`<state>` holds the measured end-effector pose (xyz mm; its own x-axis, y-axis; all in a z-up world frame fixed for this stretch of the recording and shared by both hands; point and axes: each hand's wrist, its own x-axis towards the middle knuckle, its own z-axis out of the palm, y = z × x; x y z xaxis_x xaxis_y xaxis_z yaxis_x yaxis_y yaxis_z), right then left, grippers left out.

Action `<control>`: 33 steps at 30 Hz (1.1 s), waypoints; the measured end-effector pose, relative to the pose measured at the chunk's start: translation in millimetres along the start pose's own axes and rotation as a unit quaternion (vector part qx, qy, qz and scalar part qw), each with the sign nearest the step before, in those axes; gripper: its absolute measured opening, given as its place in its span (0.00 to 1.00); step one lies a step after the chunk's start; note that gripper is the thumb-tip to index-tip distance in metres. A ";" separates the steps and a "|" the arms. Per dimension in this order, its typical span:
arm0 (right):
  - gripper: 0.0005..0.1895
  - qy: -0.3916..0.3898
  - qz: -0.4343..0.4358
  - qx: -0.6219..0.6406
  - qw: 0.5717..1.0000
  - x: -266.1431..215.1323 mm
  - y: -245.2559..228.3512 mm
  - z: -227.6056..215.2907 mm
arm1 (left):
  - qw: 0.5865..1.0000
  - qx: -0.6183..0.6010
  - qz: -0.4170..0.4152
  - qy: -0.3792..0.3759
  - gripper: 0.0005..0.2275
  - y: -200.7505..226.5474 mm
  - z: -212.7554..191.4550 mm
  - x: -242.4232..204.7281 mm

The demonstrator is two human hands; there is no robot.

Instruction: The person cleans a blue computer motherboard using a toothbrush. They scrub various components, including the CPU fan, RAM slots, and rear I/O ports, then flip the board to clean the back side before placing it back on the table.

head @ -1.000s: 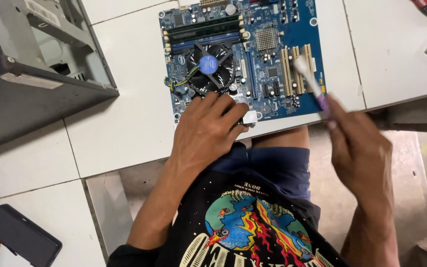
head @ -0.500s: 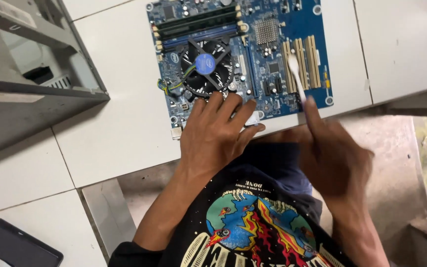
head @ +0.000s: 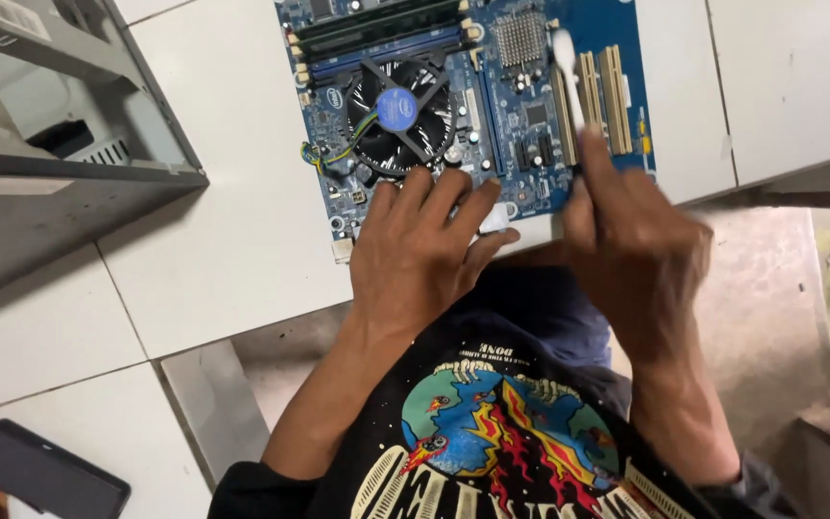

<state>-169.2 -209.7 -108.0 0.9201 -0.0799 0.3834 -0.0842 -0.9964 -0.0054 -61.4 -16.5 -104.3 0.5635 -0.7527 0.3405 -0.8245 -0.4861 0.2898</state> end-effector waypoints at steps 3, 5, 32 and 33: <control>0.25 0.010 -0.009 0.053 0.999 0.0 2.2 -6.5 | 0.999 0.036 0.017 0.026 0.20 -2.5 4.8 1.3; 0.22 -0.024 0.020 0.079 0.996 -14.3 -7.9 -24.8 | 0.999 0.035 0.019 0.033 0.20 -5.3 8.9 1.5; 0.20 -0.029 0.019 0.066 0.997 50.1 -11.7 -17.8 | 0.997 -0.009 -0.020 0.078 0.16 -21.4 24.4 9.9; 0.20 -0.042 0.032 0.063 0.997 42.2 -13.8 -19.7 | 0.997 -0.013 -0.023 0.069 0.16 -16.8 25.0 4.0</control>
<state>-136.8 -198.8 -73.5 0.9437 -0.1395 0.2999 -0.0991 -0.9843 -0.1458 -46.7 -22.4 -130.1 0.6036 -0.6613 0.4453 -0.7972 -0.5050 0.3307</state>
